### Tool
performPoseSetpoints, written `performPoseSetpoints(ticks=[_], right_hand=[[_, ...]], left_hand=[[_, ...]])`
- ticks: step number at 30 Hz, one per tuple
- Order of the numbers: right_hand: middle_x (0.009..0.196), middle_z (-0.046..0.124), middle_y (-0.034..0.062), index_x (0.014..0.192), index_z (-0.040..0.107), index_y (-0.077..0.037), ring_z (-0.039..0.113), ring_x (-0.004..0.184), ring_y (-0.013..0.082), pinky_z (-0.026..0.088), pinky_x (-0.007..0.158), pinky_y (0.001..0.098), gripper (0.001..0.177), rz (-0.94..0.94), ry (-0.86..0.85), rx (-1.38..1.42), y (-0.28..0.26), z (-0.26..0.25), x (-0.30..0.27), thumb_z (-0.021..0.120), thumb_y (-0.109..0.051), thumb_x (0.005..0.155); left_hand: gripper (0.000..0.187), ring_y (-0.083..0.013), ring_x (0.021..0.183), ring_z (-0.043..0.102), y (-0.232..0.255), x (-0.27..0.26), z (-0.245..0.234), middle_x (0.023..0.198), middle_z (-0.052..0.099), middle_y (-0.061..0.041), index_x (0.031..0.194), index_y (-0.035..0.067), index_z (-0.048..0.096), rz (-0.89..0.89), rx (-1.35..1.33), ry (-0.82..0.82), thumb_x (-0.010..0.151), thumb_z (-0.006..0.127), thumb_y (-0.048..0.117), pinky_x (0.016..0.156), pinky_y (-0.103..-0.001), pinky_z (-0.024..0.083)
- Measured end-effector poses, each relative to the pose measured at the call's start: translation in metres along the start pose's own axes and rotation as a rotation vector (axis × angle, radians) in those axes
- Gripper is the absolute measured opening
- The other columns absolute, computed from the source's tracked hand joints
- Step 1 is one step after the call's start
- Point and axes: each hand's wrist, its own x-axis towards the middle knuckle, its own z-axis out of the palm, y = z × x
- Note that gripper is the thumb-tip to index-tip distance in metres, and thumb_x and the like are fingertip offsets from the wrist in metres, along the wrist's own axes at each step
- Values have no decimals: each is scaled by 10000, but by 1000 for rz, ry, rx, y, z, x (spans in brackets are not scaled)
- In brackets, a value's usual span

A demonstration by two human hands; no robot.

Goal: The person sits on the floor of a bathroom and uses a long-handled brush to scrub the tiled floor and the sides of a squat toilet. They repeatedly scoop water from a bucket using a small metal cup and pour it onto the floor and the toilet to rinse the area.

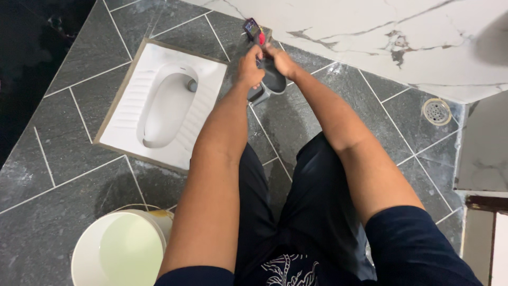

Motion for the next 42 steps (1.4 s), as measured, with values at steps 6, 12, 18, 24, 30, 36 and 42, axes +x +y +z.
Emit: performPoseSetpoints(ticks=[6,12,18,24,30,36,42], right_hand=[[1085,721,212,1201,703,-67,689,985,394,544,853,475,387,-176,54,-702,-8,-10,-33,675,-44,816],[1072,732,214,1194,741,-147,691,1018,404,545,886,494,370,-1,91,-849,-33,-8,-38,698,-58,837],[1109,718,221,1160,739,-121,667,1075,406,544,910,480,429,116,120,-1067,-6,-52,-40,665,-3,755],[1150,688,283,1092,721,0,652,1103,440,525,955,477,314,293,361,-1043,15,-114,-74,669,-70,790],[1091,687,274,1185,596,73,728,944,421,594,747,462,338,414,804,-557,6,-167,-110,564,-48,871],[1044,684,214,1271,545,83,709,698,268,553,427,347,403,475,1083,25,-22,-194,-147,549,-43,888],[1020,731,195,1196,677,12,692,627,204,507,440,348,366,599,1139,-77,-13,-189,-177,570,-60,854]], left_hand=[[361,-240,457,693,-5,-1,-2,736,684,-141,1005,140,490,27,-36,-54,769,595,-113,341,-399,492],[249,-239,432,672,2,-3,-6,701,671,-162,997,138,483,-15,-31,-14,843,655,45,346,-395,492],[246,-261,429,672,2,0,-17,692,691,-109,1054,129,557,-139,102,90,1097,445,344,386,-384,543],[233,-299,552,720,-11,-1,-33,777,713,-213,1160,43,504,-250,51,38,1041,495,243,425,-402,594],[318,-290,693,766,-64,36,-6,950,733,-202,1133,-59,670,-455,45,-10,976,605,209,521,-398,663],[277,-289,741,766,-99,56,29,962,736,-170,1077,-16,731,-518,272,-1,830,714,109,522,-395,647],[317,-278,717,753,-47,28,9,910,754,-187,1098,-25,736,-575,252,-37,921,663,227,553,-391,567]])
